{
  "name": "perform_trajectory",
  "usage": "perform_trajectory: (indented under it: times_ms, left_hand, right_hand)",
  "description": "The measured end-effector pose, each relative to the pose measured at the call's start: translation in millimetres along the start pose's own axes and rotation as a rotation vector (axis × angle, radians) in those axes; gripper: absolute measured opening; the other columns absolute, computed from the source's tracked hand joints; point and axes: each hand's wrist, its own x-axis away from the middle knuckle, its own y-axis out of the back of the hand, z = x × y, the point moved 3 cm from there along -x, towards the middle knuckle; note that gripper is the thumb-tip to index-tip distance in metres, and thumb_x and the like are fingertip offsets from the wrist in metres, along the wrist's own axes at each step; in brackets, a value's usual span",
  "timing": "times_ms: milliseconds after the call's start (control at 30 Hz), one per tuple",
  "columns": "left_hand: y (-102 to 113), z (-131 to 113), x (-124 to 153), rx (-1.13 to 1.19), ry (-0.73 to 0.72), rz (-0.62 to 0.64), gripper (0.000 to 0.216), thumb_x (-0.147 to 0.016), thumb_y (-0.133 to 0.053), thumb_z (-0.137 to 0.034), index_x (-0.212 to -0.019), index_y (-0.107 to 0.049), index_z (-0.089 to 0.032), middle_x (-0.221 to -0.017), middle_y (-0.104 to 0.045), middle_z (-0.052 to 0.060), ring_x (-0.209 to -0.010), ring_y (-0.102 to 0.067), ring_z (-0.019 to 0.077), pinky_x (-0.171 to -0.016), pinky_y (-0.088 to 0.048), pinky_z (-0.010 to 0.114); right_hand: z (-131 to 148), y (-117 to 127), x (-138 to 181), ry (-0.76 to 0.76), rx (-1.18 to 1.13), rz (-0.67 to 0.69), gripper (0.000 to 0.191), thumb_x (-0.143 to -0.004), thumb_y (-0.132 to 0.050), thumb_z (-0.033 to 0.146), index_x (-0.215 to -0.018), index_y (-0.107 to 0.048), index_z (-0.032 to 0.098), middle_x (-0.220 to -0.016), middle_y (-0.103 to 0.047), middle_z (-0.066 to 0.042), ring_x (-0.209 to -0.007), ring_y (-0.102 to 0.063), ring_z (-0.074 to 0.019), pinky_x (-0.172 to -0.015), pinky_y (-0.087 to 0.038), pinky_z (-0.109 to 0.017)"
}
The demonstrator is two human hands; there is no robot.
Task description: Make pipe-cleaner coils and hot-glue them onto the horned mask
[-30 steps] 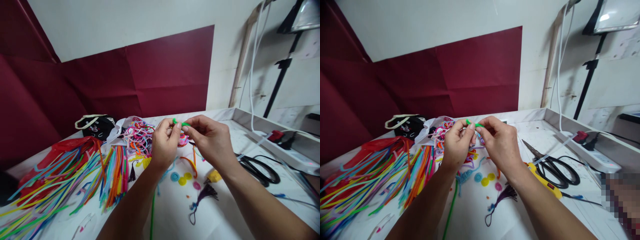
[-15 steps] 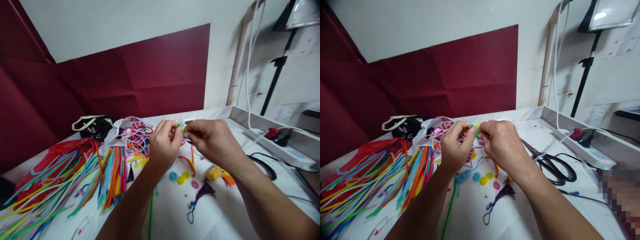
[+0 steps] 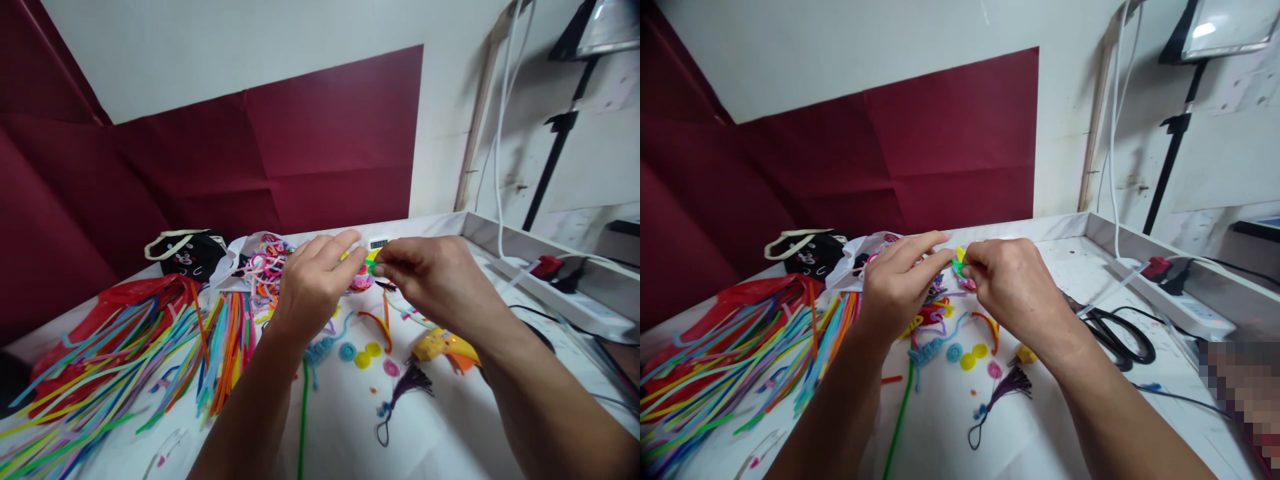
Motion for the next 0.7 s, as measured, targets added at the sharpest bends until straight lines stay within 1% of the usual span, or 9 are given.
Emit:
perform_trajectory:
  times_ms: [100, 200, 300, 433, 500, 567, 700]
  left_hand:
    - [1, -1, 0, -0.043, -0.030, -0.011, 0.014, -0.090, -0.058, -0.014, -0.098, -0.069, -0.014, -0.104, -0.073, 0.009, -0.087, -0.065, 0.0210, -0.077, -0.050, 0.032]
    - [1, -2, 0, -0.045, -0.014, -0.014, 0.013, -0.091, -0.056, -0.015, -0.095, -0.068, -0.015, -0.095, -0.072, 0.007, -0.084, -0.063, 0.0193, -0.075, -0.048, 0.031]
    - [1, -5, 0, -0.025, 0.050, -0.011, 0.014, -0.092, -0.054, -0.017, -0.090, -0.068, -0.016, -0.085, -0.070, 0.006, -0.079, -0.061, 0.0172, -0.072, -0.046, 0.029]
    - [2, -11, -2, -0.004, 0.162, -0.051, 0.015, -0.091, -0.056, -0.017, -0.081, -0.068, -0.017, -0.075, -0.067, 0.003, -0.071, -0.059, 0.0142, -0.067, -0.044, 0.026]
    - [3, -14, -3, 0.020, 0.212, -0.085, 0.015, -0.090, -0.056, -0.016, -0.082, -0.069, -0.016, -0.074, -0.066, 0.003, -0.068, -0.060, 0.0132, -0.065, -0.044, 0.025]
    - [5, -15, -3, 0.056, 0.258, -0.117, 0.014, -0.089, -0.056, -0.015, -0.086, -0.070, -0.015, -0.074, -0.067, 0.003, -0.068, -0.060, 0.0124, -0.065, -0.045, 0.023]
    - [7, -18, -4, 0.098, 0.323, -0.174, 0.016, -0.087, -0.057, -0.011, -0.089, -0.072, -0.014, -0.072, -0.068, 0.002, -0.065, -0.060, 0.0114, -0.063, -0.045, 0.023]
  right_hand:
    - [0, 1, 1, -0.004, -0.031, -0.006, 0.016, -0.073, -0.063, 0.002, -0.068, -0.069, 0.016, -0.054, -0.058, 0.004, -0.048, -0.044, -0.0072, -0.052, -0.032, -0.021]
    - [-1, 2, 1, -0.026, -0.076, -0.032, 0.014, -0.073, -0.066, 0.005, -0.066, -0.068, 0.017, -0.052, -0.055, 0.005, -0.048, -0.043, -0.0070, -0.052, -0.033, -0.022]
    - [0, 2, 2, -0.064, -0.128, -0.066, 0.012, -0.075, -0.067, 0.008, -0.067, -0.069, 0.017, -0.051, -0.054, 0.006, -0.048, -0.042, -0.0076, -0.051, -0.033, -0.022]
    - [1, 1, 3, -0.119, -0.216, -0.156, 0.010, -0.078, -0.069, 0.014, -0.069, -0.070, 0.017, -0.056, -0.060, 0.004, -0.051, -0.048, -0.0092, -0.051, -0.036, -0.023]
    - [3, 0, 3, -0.129, -0.263, -0.213, 0.009, -0.078, -0.070, 0.016, -0.070, -0.070, 0.018, -0.060, -0.064, 0.002, -0.054, -0.053, -0.0103, -0.054, -0.039, -0.023]
    - [5, -2, 4, -0.131, -0.304, -0.253, 0.007, -0.079, -0.070, 0.017, -0.071, -0.071, 0.018, -0.065, -0.068, 0.001, -0.057, -0.058, -0.0114, -0.055, -0.041, -0.023]
    - [8, -7, 6, -0.130, -0.328, -0.322, 0.006, -0.078, -0.070, 0.017, -0.073, -0.072, 0.019, -0.064, -0.068, 0.001, -0.055, -0.059, -0.0120, -0.054, -0.045, -0.024]
